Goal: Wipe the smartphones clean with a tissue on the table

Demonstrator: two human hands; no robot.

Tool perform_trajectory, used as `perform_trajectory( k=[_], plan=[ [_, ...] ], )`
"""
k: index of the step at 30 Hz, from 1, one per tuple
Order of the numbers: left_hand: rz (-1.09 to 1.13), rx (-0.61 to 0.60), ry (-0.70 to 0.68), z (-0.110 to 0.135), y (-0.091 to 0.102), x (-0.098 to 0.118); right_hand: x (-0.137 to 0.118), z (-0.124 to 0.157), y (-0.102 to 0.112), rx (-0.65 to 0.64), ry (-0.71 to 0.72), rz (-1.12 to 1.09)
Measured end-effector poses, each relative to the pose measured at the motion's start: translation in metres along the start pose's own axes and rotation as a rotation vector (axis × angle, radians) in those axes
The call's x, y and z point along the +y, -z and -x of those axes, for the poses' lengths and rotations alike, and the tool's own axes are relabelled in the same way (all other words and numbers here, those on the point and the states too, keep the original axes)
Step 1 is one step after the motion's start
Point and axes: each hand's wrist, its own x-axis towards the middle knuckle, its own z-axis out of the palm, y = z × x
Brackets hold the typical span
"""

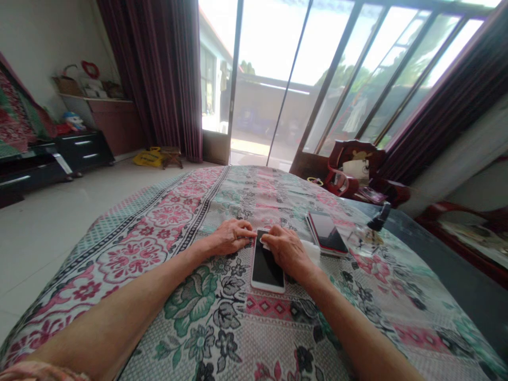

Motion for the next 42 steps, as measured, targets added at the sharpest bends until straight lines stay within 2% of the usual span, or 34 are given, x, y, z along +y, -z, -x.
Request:
perform_trajectory(
  k=[6,12,18,23,30,35,42],
  plan=[
    [-0.017,-0.010,-0.005,0.000,0.002,0.002,-0.002,-0.005,-0.003,0.012,-0.004,-0.001],
    [-0.007,-0.013,0.006,0.000,0.002,0.002,-0.015,0.005,0.002,0.001,0.099,-0.063],
    [-0.027,0.001,-0.009,0.000,0.001,0.000,-0.013,0.002,0.000,0.015,0.040,-0.047],
    [-0.021,0.006,-0.009,0.001,0.000,-0.001,-0.013,0.009,0.002,0.015,0.104,-0.106],
    [-0.005,0.038,-0.002,0.001,0.001,0.003,-0.001,0.005,-0.001,0.071,-0.045,-0.064],
    [-0.005,0.035,-0.012,0.000,0.001,0.001,-0.001,0.004,0.001,0.031,0.051,-0.074],
    [-0.005,0.020,-0.007,0.000,0.001,0.001,0.003,-0.014,-0.013,0.048,-0.005,-0.032]
  ],
)
